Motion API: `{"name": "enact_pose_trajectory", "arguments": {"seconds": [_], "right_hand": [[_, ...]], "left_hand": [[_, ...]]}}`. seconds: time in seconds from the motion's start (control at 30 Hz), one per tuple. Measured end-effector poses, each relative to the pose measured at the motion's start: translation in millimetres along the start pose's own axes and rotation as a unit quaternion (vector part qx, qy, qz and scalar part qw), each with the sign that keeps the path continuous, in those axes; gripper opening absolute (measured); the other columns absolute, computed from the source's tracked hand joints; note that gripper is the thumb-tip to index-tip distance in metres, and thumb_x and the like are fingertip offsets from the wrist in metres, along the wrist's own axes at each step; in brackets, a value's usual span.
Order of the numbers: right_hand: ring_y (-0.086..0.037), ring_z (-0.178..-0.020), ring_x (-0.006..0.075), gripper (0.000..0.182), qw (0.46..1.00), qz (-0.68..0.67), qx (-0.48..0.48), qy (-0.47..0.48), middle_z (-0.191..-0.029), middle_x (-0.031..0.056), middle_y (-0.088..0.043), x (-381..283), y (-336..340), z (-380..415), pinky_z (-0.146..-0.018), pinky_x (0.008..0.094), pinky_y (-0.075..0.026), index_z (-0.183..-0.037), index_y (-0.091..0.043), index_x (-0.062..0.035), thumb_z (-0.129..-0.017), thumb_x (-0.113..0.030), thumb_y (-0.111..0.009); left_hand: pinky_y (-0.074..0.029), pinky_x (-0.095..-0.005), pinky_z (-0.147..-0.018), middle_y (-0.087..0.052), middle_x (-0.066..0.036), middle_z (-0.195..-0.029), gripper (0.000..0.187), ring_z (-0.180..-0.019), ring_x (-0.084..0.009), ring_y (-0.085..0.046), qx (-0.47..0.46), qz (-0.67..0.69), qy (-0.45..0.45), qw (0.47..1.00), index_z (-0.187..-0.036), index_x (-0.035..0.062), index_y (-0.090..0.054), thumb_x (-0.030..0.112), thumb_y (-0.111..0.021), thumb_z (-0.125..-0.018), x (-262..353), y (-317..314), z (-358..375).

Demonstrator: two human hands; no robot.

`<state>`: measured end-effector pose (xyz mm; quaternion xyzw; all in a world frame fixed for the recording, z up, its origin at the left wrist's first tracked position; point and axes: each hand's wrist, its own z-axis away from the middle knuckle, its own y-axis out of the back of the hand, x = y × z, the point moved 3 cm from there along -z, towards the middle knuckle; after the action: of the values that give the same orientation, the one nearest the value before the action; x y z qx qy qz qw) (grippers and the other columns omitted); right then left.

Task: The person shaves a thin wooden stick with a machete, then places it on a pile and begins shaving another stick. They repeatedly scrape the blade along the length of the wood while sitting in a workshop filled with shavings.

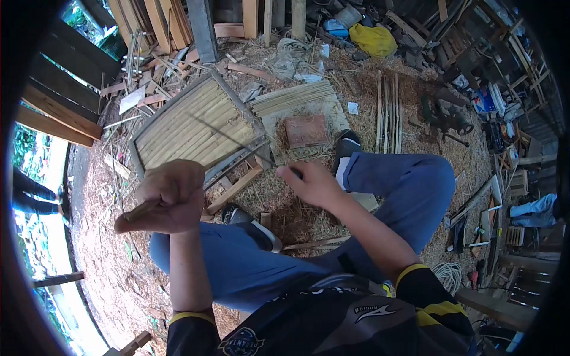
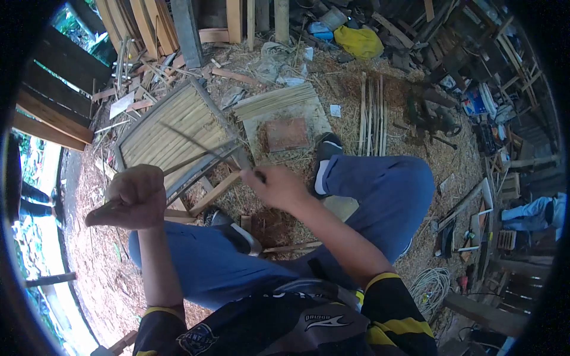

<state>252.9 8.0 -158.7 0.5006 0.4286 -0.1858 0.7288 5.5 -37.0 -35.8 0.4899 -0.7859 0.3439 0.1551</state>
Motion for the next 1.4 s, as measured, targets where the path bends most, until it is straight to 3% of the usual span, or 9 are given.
{"name": "enact_pose_trajectory", "arguments": {"seconds": [0.1,0.2,0.33,0.53,0.83,0.97,1.13,1.33,1.4], "right_hand": [[-0.069,-0.071,0.0348,0.066,1.000,-0.011,-0.004,-0.027,-0.070,0.0204,-0.065,6.7,-6.7,-1.7,-0.069,0.0455,-0.051,-0.090,-0.070,0.0030,-0.103,-0.058,-0.049],[-0.069,-0.070,0.0334,0.067,0.994,0.070,0.001,-0.085,-0.070,0.0193,-0.066,44.8,3.4,-27.1,-0.069,0.0450,-0.051,-0.094,-0.071,0.0036,-0.102,-0.059,-0.048],[-0.069,-0.085,0.0453,0.075,0.995,0.049,-0.031,-0.081,-0.083,0.0282,-0.069,24.8,4.1,-8.0,-0.080,0.0519,-0.052,-0.094,-0.072,0.0044,-0.100,-0.065,-0.045],[-0.068,-0.087,0.0472,0.075,0.988,0.119,-0.022,-0.094,-0.087,0.0287,-0.069,57.4,7.8,-24.4,-0.081,0.0519,-0.052,-0.097,-0.072,0.0040,-0.099,-0.066,-0.045],[-0.068,-0.092,0.0463,0.081,0.981,0.136,-0.062,-0.121,-0.090,0.0304,-0.069,51.7,20.4,-18.4,-0.083,0.0521,-0.052,-0.096,-0.072,0.0059,-0.099,-0.069,-0.042],[-0.068,-0.090,0.0452,0.084,0.977,0.141,-0.056,-0.153,-0.089,0.0280,-0.070,68.7,21.9,-24.2,-0.083,0.0516,-0.052,-0.096,-0.073,0.0051,-0.099,-0.071,-0.039],[-0.069,-0.088,0.0432,0.082,0.968,0.169,-0.095,-0.158,-0.086,0.0245,-0.070,33.8,33.3,-27.5,-0.083,0.0509,-0.052,-0.098,-0.074,0.0037,-0.099,-0.071,-0.040],[-0.069,-0.087,0.0421,0.072,0.992,0.077,-0.091,-0.043,-0.083,0.0261,-0.068,-37.4,24.6,-6.9,-0.082,0.0493,-0.051,-0.103,-0.074,0.0010,-0.100,-0.065,-0.046],[-0.069,-0.088,0.0432,0.072,0.996,0.062,-0.061,-0.032,-0.085,0.0280,-0.068,13.8,10.9,-24.1,-0.081,0.0493,-0.051,-0.104,-0.073,0.0014,-0.100,-0.065,-0.046]], "left_hand": [[-0.011,-0.0331,-0.049,-0.019,0.005,-0.054,0.085,-0.047,-0.0112,-0.018,0.030,-0.027,0.040,0.998,-0.060,0.0168,-0.022,0.099,-0.037,-0.076,0.6,-2.9,-3.2],[-0.010,-0.0328,-0.048,-0.022,0.002,-0.052,0.091,-0.047,-0.0135,-0.020,0.036,0.046,0.024,0.998,-0.059,0.0137,-0.022,0.103,-0.033,-0.071,-0.9,8.8,-2.5],[-0.011,-0.0328,-0.048,-0.021,0.003,-0.052,0.092,-0.046,-0.0135,-0.020,0.037,0.020,0.014,0.999,-0.058,0.0141,-0.022,0.105,-0.034,-0.068,-2.6,6.2,1.4],[-0.011,-0.0329,-0.049,-0.022,0.003,-0.053,0.091,-0.046,-0.0140,-0.019,0.030,0.045,0.009,0.998,-0.058,0.0135,-0.022,0.103,-0.030,-0.072,-2.6,10.7,-1.8],[-0.009,-0.0331,-0.049,-0.024,0.002,-0.054,0.089,-0.049,-0.0133,-0.017,0.040,0.052,0.019,0.998,-0.060,0.0135,-0.021,0.101,-0.027,-0.077,0.9,16.6,-5.2],[-0.008,-0.0342,-0.050,-0.022,0.003,-0.054,0.089,-0.049,-0.0124,-0.014,0.035,0.027,0.030,0.999,-0.061,0.0141,-0.019,0.102,-0.025,-0.076,-2.7,22.5,-5.6],[-0.008,-0.0344,-0.051,-0.021,0.003,-0.054,0.091,-0.050,-0.0130,-0.014,0.059,0.029,0.049,0.997,-0.060,0.0143,-0.019,0.104,-0.027,-0.073,0.4,23.5,-5.4],[-0.009,-0.0344,-0.051,-0.022,0.002,-0.053,0.092,-0.049,-0.0137,-0.016,0.060,0.016,0.058,0.996,-0.059,0.0134,-0.018,0.104,-0.027,-0.071,-3.3,23.5,-2.7],[-0.010,-0.0343,-0.050,-0.022,0.002,-0.053,0.093,-0.049,-0.0140,-0.017,0.065,0.005,0.059,0.996,-0.058,0.0128,-0.018,0.104,-0.026,-0.072,-1.8,21.0,-2.6]]}}
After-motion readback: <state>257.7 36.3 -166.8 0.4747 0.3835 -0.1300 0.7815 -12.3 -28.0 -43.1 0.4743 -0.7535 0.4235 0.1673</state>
